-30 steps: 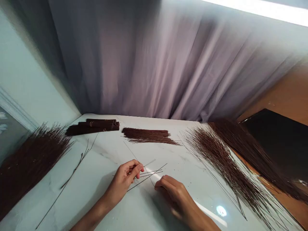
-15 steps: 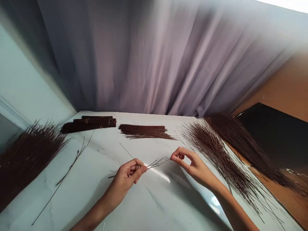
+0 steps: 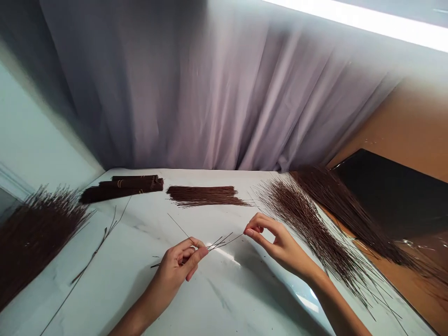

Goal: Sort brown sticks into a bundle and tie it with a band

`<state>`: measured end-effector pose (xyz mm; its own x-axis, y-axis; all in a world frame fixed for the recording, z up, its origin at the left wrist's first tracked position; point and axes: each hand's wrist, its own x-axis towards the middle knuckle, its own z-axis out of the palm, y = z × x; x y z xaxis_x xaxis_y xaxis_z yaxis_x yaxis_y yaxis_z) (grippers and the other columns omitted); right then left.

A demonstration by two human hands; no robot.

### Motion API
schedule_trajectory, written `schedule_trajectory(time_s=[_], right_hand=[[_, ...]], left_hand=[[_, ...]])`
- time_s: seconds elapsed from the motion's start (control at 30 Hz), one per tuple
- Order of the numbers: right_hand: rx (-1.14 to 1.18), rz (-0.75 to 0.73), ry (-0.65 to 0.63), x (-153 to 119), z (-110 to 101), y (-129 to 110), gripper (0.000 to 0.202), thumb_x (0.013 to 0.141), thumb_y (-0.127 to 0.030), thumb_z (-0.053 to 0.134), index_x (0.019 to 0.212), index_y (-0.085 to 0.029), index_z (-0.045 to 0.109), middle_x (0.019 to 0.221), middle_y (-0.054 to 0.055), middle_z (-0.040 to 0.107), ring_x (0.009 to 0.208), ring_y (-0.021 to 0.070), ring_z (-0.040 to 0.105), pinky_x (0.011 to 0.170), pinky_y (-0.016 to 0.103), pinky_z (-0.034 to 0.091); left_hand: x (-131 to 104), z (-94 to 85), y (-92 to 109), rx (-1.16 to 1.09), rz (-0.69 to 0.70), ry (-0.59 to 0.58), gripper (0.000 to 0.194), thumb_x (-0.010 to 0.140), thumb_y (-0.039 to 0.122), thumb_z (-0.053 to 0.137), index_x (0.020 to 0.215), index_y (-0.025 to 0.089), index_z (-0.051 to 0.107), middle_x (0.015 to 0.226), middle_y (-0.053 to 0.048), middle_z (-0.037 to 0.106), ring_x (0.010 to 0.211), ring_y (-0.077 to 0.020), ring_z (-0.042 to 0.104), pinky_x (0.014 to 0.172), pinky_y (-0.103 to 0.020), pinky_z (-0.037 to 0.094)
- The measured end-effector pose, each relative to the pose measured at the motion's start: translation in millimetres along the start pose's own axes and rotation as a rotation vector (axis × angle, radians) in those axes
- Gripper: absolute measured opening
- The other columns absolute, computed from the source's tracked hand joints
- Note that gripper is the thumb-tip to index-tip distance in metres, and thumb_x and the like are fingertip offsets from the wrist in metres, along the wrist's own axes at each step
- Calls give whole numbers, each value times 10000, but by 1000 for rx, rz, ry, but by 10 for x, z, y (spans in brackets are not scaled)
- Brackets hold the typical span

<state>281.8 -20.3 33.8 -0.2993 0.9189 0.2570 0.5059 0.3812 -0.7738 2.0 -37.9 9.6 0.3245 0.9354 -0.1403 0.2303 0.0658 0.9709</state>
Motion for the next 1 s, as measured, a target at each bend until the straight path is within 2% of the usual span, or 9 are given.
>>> schedule_trajectory(time_s=[0.1, 0.2, 0.33, 0.4, 0.53, 0.6, 0.7, 0.83, 1.0], right_hand=[[22, 9, 33, 13, -25, 26, 293, 1023, -436, 531, 899, -209, 671, 884, 40, 649, 825, 183, 577, 764, 323, 478], [9, 15, 59, -12, -38, 51, 268, 1024, -415, 534, 894, -215, 658, 898, 35, 642, 852, 189, 583, 791, 328, 483], [-169, -121, 391, -66, 116, -65, 128, 1026, -265, 531, 1075, -242, 648, 1067, 74, 613, 1030, 235, 569, 928, 414, 463], [-318, -278, 467, -51, 290, -211, 258, 1023, -143, 484, 1198, -267, 628, 1135, 87, 598, 1058, 233, 558, 916, 411, 478], [-710, -660, 99, 107, 602, -467, 346, 1004, -147, 542, 1320, -277, 596, 1348, 69, 604, 1115, 241, 554, 957, 408, 494], [-838, -737, 31, 191, 636, -474, 292, 984, -194, 605, 1275, -218, 621, 1360, 87, 616, 1115, 255, 556, 979, 419, 482], [-933, -706, 81, 222, 567, -339, 160, 989, -135, 563, 1096, -178, 673, 1228, 108, 670, 1019, 252, 572, 934, 419, 489], [-883, -539, 81, 126, 484, -120, 208, 982, -68, 501, 1003, -185, 672, 1058, 84, 672, 937, 242, 569, 864, 405, 503], [-363, -160, 288, 7, 320, 70, 375, 1022, -307, 536, 1394, -263, 512, 1304, 126, 558, 1133, 260, 555, 940, 457, 499]], left_hand=[[17, 20, -29, -33, 6, -21, 339, 952, 508, 603, 850, 187, 644, 533, 87, 335, 554, -104, 287, 569, -243, 257], [48, 34, -76, -86, -33, -24, 350, 928, 519, 627, 837, 181, 630, 568, 53, 500, 523, -89, 290, 509, -228, 236], [88, 63, -128, -136, -47, 0, 383, 910, 547, 631, 833, 172, 632, 669, -3, 635, 501, -79, 314, 469, -213, 228], [105, 99, -165, -126, -26, 6, 388, 898, 552, 640, 821, 172, 643, 634, 1, 628, 507, -90, 366, 491, -218, 279], [117, 195, -274, -95, 13, 16, 414, 836, 566, 691, 716, 175, 628, 579, -3, 613, 577, -148, 517, 592, -259, 386], [110, 217, -307, -81, 12, -6, 399, 842, 549, 690, 710, 178, 622, 585, 1, 608, 590, -157, 531, 610, -266, 399], [94, 187, -282, -51, 5, -21, 375, 877, 531, 663, 753, 178, 636, 590, 14, 595, 597, -149, 518, 619, -258, 387], [81, 94, -186, -11, -6, 19, 389, 914, 552, 612, 792, 183, 640, 591, 18, 588, 591, -139, 464, 588, -245, 336], [58, 30, -145, -7, -2, 8, 396, 951, 560, 559, 800, 195, 580, 629, 32, 547, 572, -116, 350, 542, -239, 265]])
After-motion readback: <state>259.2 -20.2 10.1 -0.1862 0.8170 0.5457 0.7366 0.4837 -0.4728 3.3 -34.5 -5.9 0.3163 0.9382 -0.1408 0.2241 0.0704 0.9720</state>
